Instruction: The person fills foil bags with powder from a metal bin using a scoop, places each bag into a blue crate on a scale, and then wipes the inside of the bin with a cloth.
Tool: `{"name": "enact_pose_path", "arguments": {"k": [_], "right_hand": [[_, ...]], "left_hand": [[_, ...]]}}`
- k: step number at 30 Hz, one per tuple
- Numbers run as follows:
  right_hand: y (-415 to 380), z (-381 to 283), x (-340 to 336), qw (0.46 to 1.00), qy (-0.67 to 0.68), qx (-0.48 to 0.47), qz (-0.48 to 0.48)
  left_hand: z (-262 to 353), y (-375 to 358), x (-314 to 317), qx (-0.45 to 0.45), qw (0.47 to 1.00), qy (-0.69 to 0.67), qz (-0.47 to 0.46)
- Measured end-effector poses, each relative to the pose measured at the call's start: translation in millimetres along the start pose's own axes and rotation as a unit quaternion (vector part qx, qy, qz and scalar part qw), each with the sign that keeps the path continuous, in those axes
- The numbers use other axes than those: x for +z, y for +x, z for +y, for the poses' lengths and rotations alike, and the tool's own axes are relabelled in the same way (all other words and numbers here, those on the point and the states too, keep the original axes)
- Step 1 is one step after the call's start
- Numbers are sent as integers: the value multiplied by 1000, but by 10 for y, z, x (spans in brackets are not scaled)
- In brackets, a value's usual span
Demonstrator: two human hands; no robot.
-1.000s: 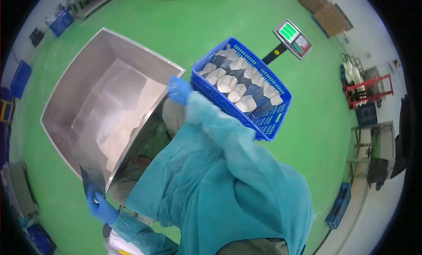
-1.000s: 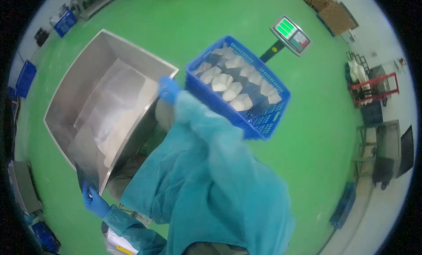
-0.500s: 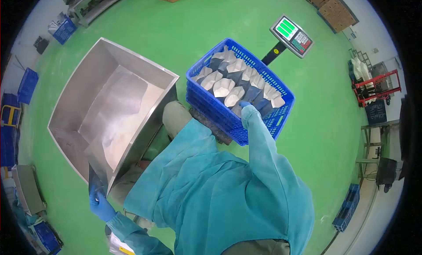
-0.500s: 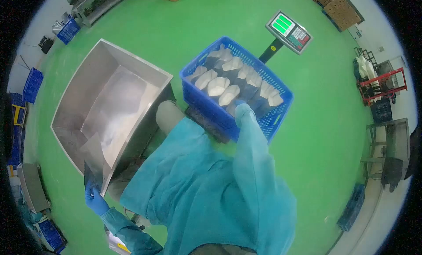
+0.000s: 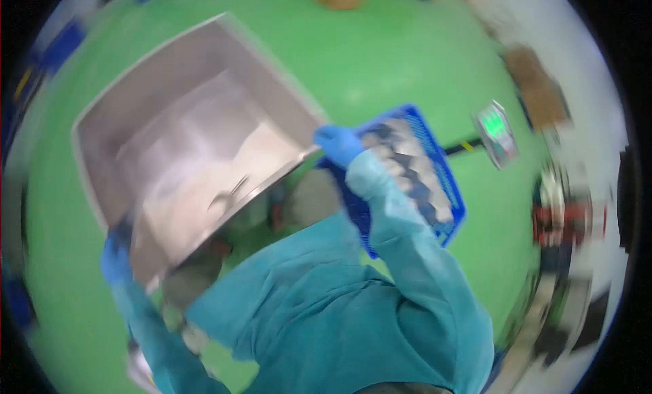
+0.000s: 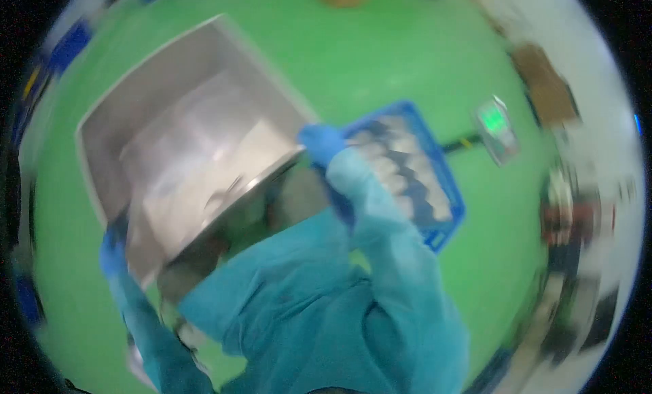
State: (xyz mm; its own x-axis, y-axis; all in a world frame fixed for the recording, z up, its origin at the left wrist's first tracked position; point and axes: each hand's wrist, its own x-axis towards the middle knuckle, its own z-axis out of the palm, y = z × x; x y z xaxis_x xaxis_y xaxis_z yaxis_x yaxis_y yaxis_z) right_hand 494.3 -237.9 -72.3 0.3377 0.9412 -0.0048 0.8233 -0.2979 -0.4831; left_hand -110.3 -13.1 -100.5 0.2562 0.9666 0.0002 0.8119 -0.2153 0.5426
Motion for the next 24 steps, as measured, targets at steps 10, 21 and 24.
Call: {"name": "enact_pose_path", "arguments": {"k": [10,21,24], "right_hand": [[1790,-833,3520,881,-262,-189,-346],[1659,-605,3285,716,-417,-188,-527],[1918,-455,2371,699,-486,-139,-506]], "left_hand": [[-587,1093,1170,-46,996,73,-17],[-638,1129,1378,-34,992,60,-103],[-468,1117,1360,-10,984,110,-142]]}}
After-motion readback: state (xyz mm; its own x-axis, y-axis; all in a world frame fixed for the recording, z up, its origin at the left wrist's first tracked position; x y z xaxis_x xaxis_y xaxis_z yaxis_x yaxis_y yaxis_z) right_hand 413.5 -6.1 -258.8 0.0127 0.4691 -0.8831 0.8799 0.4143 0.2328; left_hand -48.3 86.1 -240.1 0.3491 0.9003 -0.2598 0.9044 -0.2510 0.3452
